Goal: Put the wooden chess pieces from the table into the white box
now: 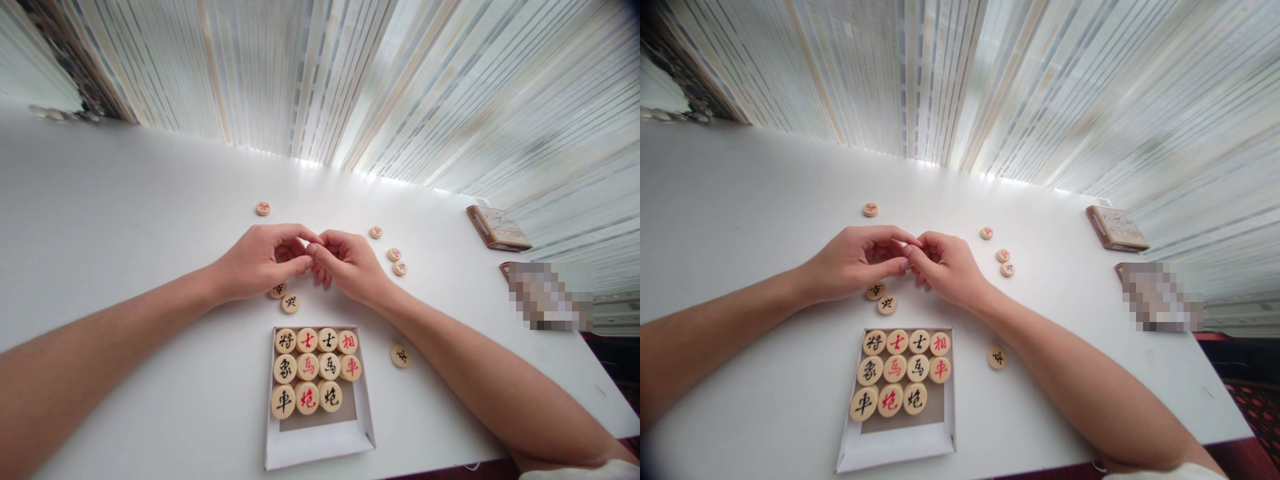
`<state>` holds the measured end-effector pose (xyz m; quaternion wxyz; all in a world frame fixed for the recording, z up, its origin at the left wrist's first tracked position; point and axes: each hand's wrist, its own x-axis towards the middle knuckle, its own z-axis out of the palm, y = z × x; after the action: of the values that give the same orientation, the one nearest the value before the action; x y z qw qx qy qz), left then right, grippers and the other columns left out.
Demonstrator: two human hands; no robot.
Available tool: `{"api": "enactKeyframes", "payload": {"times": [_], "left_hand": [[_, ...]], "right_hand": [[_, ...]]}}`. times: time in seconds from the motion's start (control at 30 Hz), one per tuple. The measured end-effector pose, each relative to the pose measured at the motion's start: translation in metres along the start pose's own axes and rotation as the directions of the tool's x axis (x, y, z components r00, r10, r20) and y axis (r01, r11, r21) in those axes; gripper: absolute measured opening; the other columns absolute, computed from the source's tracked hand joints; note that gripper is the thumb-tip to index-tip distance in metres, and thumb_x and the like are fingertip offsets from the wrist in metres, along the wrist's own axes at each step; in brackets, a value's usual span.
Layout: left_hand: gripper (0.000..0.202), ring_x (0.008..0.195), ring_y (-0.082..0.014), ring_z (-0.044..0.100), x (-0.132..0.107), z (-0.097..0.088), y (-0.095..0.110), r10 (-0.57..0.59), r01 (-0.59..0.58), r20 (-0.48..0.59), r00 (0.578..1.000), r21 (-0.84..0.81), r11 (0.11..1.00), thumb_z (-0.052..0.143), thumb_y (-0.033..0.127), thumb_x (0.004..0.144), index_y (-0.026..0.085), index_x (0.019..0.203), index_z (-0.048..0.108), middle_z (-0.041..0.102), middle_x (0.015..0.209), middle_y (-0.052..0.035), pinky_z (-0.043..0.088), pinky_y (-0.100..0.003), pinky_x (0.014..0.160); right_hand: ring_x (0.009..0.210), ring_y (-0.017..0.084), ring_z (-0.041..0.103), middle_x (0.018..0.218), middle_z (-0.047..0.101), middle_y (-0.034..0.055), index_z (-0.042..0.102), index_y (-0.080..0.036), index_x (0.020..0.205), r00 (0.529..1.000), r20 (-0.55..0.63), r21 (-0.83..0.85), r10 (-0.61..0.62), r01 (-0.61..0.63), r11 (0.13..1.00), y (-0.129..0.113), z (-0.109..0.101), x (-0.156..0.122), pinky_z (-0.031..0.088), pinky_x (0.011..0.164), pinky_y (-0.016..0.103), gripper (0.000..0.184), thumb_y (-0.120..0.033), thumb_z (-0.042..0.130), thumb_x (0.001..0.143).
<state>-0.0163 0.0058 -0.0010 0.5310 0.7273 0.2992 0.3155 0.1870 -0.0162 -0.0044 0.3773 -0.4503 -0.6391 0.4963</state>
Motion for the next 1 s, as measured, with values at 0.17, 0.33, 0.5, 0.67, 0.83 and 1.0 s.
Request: {"api": "enactKeyframes", "payload": {"times": [0.17, 0.33, 0.5, 0.67, 0.83, 1.0], "left_hand": [[0.022, 0.087, -0.019, 0.08, 0.0005, 0.0001, 0.0005, -0.004, 0.004, -0.003, 1.0, 0.005, 1.0, 0.071, 0.027, 0.093, 0.017, 0.112, 0.073, 0.083, 0.094, -0.0059, 0.064, -0.026, 0.075], [0.023, 0.086, -0.0181, 0.08, 0.0009, -0.0004, 0.0008, 0.01, -0.01, 0.004, 1.0, 0.002, 1.0, 0.071, 0.025, 0.093, 0.017, 0.114, 0.074, 0.082, 0.094, -0.0049, 0.063, -0.025, 0.075], [0.026, 0.083, -0.0175, 0.079, 0.0012, 0.0, 0.0015, -0.007, 0.008, -0.027, 1.0, 0.041, 0.999, 0.072, 0.027, 0.091, 0.017, 0.114, 0.073, 0.082, 0.089, -0.0039, 0.062, -0.024, 0.07], [0.022, 0.077, -0.0156, 0.077, 0.0018, 0.0009, 0.0015, 0.004, -0.002, -0.034, 0.999, 0.053, 0.999, 0.072, 0.027, 0.09, 0.017, 0.11, 0.073, 0.081, 0.086, -0.0024, 0.06, -0.023, 0.067], [0.022, 0.078, -0.016, 0.078, 0.0017, 0.0007, 0.0013, 0.008, -0.007, -0.031, 0.999, 0.04, 0.999, 0.072, 0.026, 0.09, 0.017, 0.11, 0.073, 0.081, 0.086, -0.0025, 0.06, -0.023, 0.068], [0.021, 0.08, -0.0175, 0.079, 0.0021, 0.0003, 0.0018, 0.007, -0.006, -0.028, 1.0, 0.039, 0.999, 0.072, 0.027, 0.09, 0.017, 0.109, 0.073, 0.081, 0.086, -0.0028, 0.061, -0.024, 0.067]], "right_hand": [[0.055, 0.013, 0.067, 0.069, 0.07, -0.0002, 0.064, -0.02, 0.083, 1.0, 0.002, -0.019, -0.006, 0.006, 1.0, 0.0006, -0.0007, -0.0002, 0.052, 0.049, 0.024, 0.038, -0.055, 0.073, 0.095], [0.053, 0.013, 0.066, 0.069, 0.069, -0.0004, 0.064, -0.02, 0.083, 1.0, 0.005, -0.012, -0.013, 0.013, 1.0, 0.0004, -0.0008, -0.0006, 0.052, 0.048, 0.025, 0.041, -0.059, 0.072, 0.094], [0.053, 0.013, 0.066, 0.067, 0.068, -0.0009, 0.064, -0.02, 0.082, 1.0, -0.002, -0.013, -0.009, 0.009, 1.0, -0.0019, 0.0, -0.0006, 0.053, 0.048, 0.026, 0.042, -0.059, 0.074, 0.093], [0.053, 0.014, 0.066, 0.066, 0.069, -0.0008, 0.064, -0.02, 0.081, 1.0, -0.004, -0.021, -0.006, 0.006, 1.0, -0.0028, -0.0002, -0.0002, 0.052, 0.049, 0.026, 0.039, -0.056, 0.075, 0.093], [0.053, 0.014, 0.065, 0.066, 0.068, -0.0015, 0.063, -0.022, 0.08, 1.0, -0.004, -0.026, -0.002, 0.002, 1.0, -0.0031, 0.0, -0.0002, 0.052, 0.048, 0.026, 0.044, -0.062, 0.074, 0.091], [0.053, 0.014, 0.065, 0.065, 0.068, -0.0016, 0.062, -0.022, 0.08, 1.0, -0.008, -0.038, -0.009, 0.009, 0.999, -0.0035, 0.0004, -0.0003, 0.052, 0.049, 0.027, 0.044, -0.063, 0.074, 0.091]]}}
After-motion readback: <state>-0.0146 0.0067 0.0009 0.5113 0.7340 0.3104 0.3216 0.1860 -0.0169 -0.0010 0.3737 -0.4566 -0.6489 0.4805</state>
